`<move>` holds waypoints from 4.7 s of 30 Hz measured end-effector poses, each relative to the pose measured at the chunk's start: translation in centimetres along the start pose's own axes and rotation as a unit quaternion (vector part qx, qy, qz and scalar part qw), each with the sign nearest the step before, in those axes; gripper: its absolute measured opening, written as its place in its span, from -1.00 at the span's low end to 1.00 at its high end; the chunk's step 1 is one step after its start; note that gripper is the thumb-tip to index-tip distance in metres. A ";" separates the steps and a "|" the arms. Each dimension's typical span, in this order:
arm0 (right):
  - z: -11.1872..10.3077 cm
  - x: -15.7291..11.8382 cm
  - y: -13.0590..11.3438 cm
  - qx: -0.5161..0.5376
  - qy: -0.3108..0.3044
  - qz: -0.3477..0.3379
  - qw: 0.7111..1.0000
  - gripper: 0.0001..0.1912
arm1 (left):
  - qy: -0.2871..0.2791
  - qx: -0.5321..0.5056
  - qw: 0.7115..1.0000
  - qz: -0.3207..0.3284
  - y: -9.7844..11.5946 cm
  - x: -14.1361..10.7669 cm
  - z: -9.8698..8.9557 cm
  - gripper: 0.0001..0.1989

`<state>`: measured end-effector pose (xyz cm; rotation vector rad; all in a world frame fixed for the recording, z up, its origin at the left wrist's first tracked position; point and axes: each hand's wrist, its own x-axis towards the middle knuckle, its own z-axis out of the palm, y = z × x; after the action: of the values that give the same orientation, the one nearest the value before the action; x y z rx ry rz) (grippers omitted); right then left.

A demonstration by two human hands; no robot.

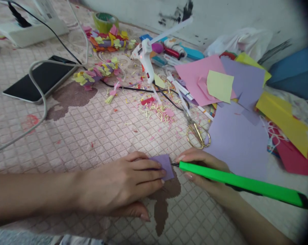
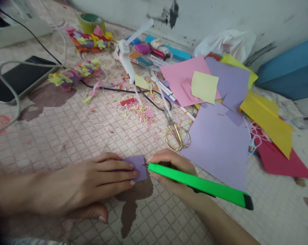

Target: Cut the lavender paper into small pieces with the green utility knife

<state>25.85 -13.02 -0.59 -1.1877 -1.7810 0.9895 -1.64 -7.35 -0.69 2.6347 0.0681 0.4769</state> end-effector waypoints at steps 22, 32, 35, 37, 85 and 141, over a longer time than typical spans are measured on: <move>-0.3 0.3 0.4 0.027 -0.032 0.009 0.999 -0.82 | -0.009 0.000 1.000 -0.008 -0.4 0.0 0.2 -0.62; -0.3 0.3 0.3 0.026 -0.029 0.011 0.999 -0.81 | -0.015 0.017 1.000 0.004 -0.4 -0.1 0.2 -0.60; -0.3 0.3 0.3 0.028 -0.032 0.013 0.999 -0.80 | -0.015 0.024 1.000 0.002 -0.5 0.0 0.2 -0.60; -0.4 0.3 0.3 0.029 -0.035 0.012 0.999 -0.80 | -0.014 0.025 1.000 0.003 -0.5 0.0 0.2 -0.60; -0.3 0.0 0.5 0.039 -0.041 -0.025 0.998 -0.73 | -0.010 0.021 1.000 0.000 -0.3 -0.1 0.3 -0.61; -0.2 0.1 0.3 0.038 -0.019 -0.006 0.999 -0.80 | -0.005 0.014 1.000 -0.006 -0.2 0.0 0.3 -0.62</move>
<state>26.14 -12.77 -0.78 -1.1163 -1.7620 1.0684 -1.56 -7.28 -0.99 2.6633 0.0882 0.4609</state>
